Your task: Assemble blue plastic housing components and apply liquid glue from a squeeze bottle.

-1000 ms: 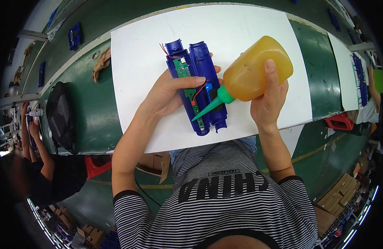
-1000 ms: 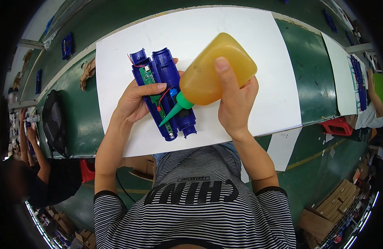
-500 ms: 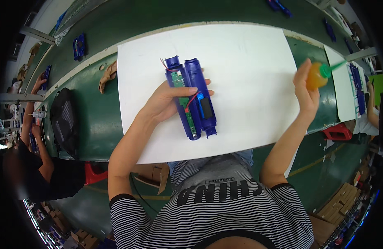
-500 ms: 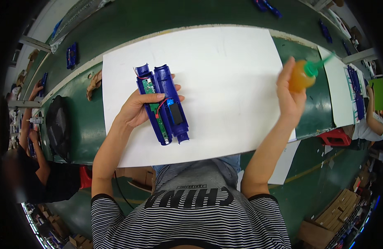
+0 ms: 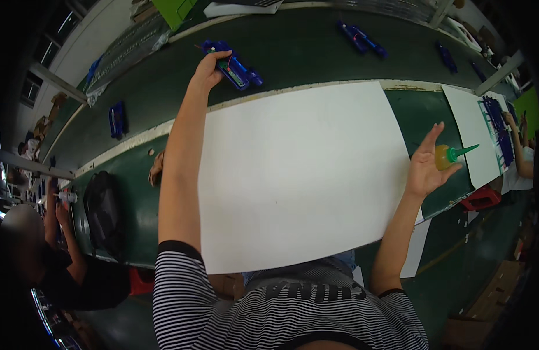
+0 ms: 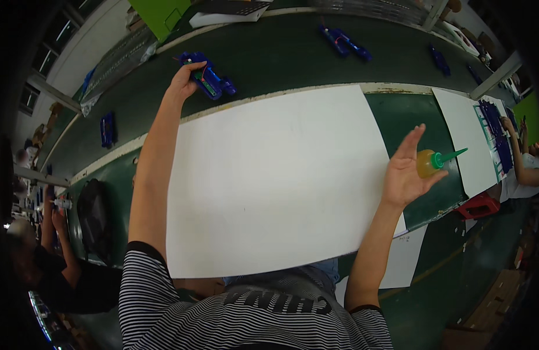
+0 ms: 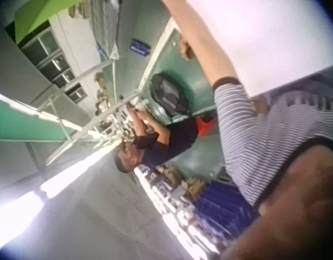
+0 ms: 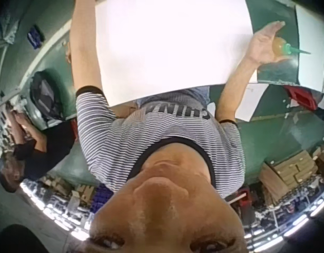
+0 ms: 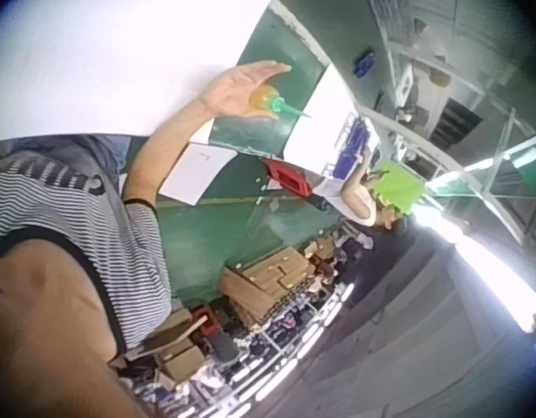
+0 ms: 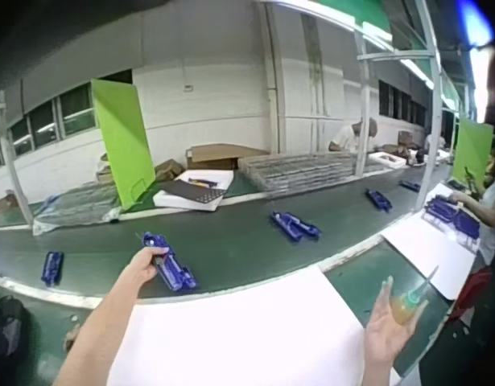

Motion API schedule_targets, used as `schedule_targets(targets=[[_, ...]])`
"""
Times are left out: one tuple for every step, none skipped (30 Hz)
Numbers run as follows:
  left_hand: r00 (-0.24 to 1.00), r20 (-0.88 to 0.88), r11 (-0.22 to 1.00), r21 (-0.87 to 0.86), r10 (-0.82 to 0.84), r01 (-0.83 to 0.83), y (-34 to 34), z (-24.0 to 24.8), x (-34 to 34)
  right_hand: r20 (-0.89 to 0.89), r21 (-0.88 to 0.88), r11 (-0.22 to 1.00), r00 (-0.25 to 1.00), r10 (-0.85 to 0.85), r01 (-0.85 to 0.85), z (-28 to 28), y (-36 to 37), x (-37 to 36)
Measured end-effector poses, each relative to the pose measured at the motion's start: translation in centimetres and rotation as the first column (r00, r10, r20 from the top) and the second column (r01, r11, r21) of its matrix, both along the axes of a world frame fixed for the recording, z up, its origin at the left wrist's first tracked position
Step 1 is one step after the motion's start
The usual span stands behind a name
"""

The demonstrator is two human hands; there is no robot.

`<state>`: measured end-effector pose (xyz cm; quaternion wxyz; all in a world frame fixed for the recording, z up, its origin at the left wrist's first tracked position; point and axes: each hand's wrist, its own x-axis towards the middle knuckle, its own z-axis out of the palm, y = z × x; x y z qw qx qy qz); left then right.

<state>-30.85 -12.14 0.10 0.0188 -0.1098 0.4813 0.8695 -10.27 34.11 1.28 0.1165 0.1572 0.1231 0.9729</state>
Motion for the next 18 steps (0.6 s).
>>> schedule_targets(targets=[[0.998, -0.007, 0.998, -0.033, 0.059, -0.059, 0.1, -0.6, -1.2, 0.02, 0.16, 0.987, 1.0, -0.022, 0.019, -0.1, -0.3, -0.2], [0.998, 0.021, 0.993, -0.111, 0.054, -0.051, 0.2, -0.9, -2.0, 0.04, 0.317, 0.948, 0.998, -0.051, 0.036, -0.2, -0.4, -0.3], [0.999, 0.014, 0.993, -0.111, 0.044, -0.042, 0.1, -1.2, -2.8, 0.033, 0.316, 0.948, 0.998, -0.06, 0.047, -0.4, -0.6, -0.5], [0.996, -0.012, 0.972, -0.218, 0.089, -0.089, 0.0, -1.5, -3.3, 0.051, 0.34, 0.94, 0.999, -0.013, -0.005, -0.7, -0.8, -0.5], [0.989, -0.048, 0.934, -0.325, 0.142, -0.15, -1.0, -1.9, -3.6, 0.067, 0.357, 0.931, 0.997, 0.047, -0.068, -0.8, -1.2, -0.6], [0.97, -0.037, 0.827, -0.517, 0.239, -0.223, -1.9, -2.2, -3.8, 0.061, 0.351, 0.933, 0.997, 0.056, -0.074, -0.8, -1.6, -0.7], [0.972, -0.038, 0.829, -0.514, 0.233, -0.219, -1.2, -2.4, -4.0, 0.03, 0.409, 0.91, 0.998, 0.057, -0.064, -1.0, -1.5, -0.8], [0.894, -0.224, 0.497, -0.766, 0.389, -0.408, 0.3, -2.8, -3.7, -0.001, 0.466, 0.883, 0.998, 0.06, -0.053, -1.1, -1.4, -0.8], [0.778, -0.447, 0.06, -0.851, 0.443, -0.522, 1.4, -3.2, -3.0, -0.002, 0.468, 0.882, 0.998, 0.058, -0.05, -1.2, -1.5, -0.7], [0.773, -0.543, 0.04, -0.809, 0.326, -0.586, 2.9, -2.8, -1.9, 0.028, 0.534, 0.844, 0.999, 0.042, -0.05, -1.1, -1.5, -0.6], [0.727, -0.663, 0.054, -0.731, 0.181, -0.68, 4.4, -2.8, -0.5, 0.055, 0.594, 0.803, 0.998, 0.027, -0.054, -1.1, -1.8, -0.5], [0.643, -0.766, 0.022, -0.643, -0.001, -0.766, 5.8, -2.8, 1.0, 0.05, 0.593, 0.804, 0.998, 0.025, -0.05, -1.4, -2.7, -0.5], [0.608, -0.775, 0.12, -0.629, -0.17, -0.768, 8.0, -2.4, 2.7, 0.121, 0.716, 0.691, 0.993, 0.017, -0.099, -1.9, -3.4, -0.5], [0.577, -0.729, 0.12, -0.653, -0.369, -0.748, 9.1, -2.3, 4.6, 0.186, 0.811, 0.563, 0.982, 0.006, -0.157, -2.3, -4.7, -0.7], [0.606, -0.618, 0.03, -0.712, -0.501, -0.701, 11.0, -2.3, 6.8, 0.178, 0.897, 0.416, 0.983, -0.034, -0.148, -2.4, -5.9, -0.7], [0.557, -0.508, 0.057, -0.77, -0.657, -0.635, 11.7, -2.3, 9.0, 0.283, 0.919, 0.305, 0.957, -0.068, -0.25, -1.8, -7.4, -1.1], [0.476, -0.448, 0.094, -0.795, -0.757, -0.599, 11.6, -2.4, 10.9, 0.278, 0.917, 0.311, 0.959, -0.059, -0.247, -1.3, -9.0, -2.0], [0.424, -0.371, 0.098, -0.836, -0.826, -0.541, 13.1, -1.4, 12.3, 0.302, 0.947, 0.138, 0.949, -0.087, -0.288, -0.3, -8.8, -3.2]])
